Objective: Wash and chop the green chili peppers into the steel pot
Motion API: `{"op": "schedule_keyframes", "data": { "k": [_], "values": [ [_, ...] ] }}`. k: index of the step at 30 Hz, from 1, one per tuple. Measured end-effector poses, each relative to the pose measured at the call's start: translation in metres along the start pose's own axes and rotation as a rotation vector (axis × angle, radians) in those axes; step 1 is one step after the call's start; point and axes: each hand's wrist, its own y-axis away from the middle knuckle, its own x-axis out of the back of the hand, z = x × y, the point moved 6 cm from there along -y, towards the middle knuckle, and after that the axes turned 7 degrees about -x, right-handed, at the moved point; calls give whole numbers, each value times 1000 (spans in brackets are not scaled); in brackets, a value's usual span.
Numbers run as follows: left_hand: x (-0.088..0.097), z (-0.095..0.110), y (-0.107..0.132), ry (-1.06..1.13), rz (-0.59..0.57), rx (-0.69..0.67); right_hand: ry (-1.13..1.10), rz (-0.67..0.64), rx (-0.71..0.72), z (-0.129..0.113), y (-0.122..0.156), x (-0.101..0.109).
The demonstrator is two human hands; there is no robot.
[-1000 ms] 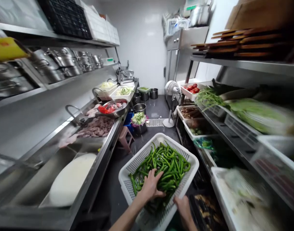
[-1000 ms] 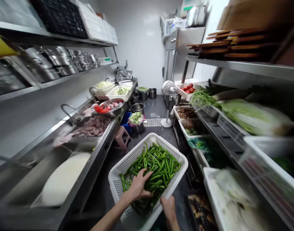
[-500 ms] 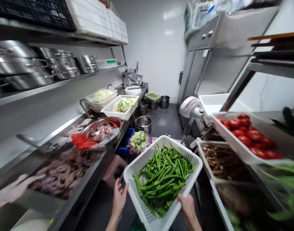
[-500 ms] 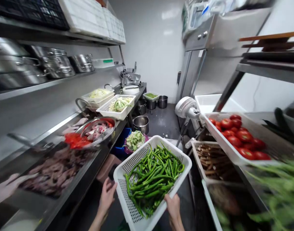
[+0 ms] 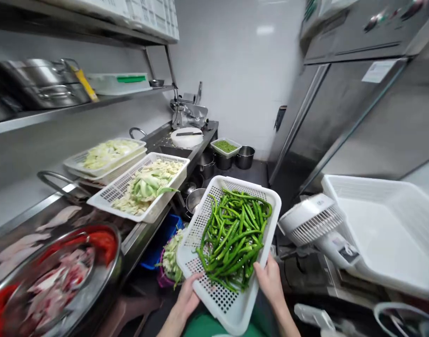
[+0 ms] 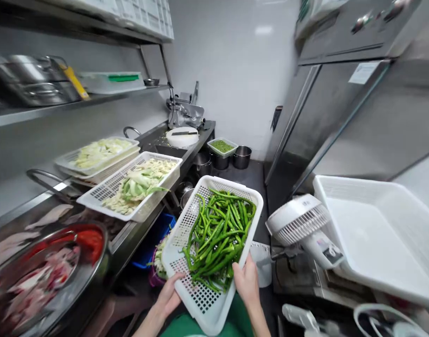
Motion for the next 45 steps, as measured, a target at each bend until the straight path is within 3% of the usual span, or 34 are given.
{"op": "schedule_keyframes", "data": {
  "k": [5, 8, 11, 15, 17, 20, 23, 26, 31, 36, 41, 45],
  "values": [
    [-112, 51, -86, 66, 59, -126, -22, -45, 29, -45, -177, -13],
    [-174, 96, -119, 82, 73, -237, -66, -44, -59, -63, -267, -21],
    [-228, 146, -164, 80, 36, -351, -129, 14, -161, -64, -350, -31],
    [-307, 214, -262, 150, -175, -396, -280, 132, -300, -53, -470, -56],
    [-351, 249, -316, 189, -259, -390, -371, 174, -328, -59, -535, -71],
    [-410, 301, -386, 201, -232, -402, -464, 207, -333, -89, -631, -95],
    [-450, 341, -434, 159, -162, -401, -484, 261, -297, -132, -716, -119],
    [-468, 366, -464, 88, -82, -422, -457, 239, -224, -179, -795, -157],
    [-470, 396, -508, -18, 148, -509, -460, -25, -87, -254, -935, -264],
    [-473, 439, -548, 83, 442, -644, -403, -271, -120, -320, -1059, -418],
    [-505, 480, -577, 248, 704, -750, -180, -482, -203, -374, -1137, -577],
    [-528, 502, -595, 263, 817, -805, -69, -596, -232, -390, -1172, -679]
  ]
}}
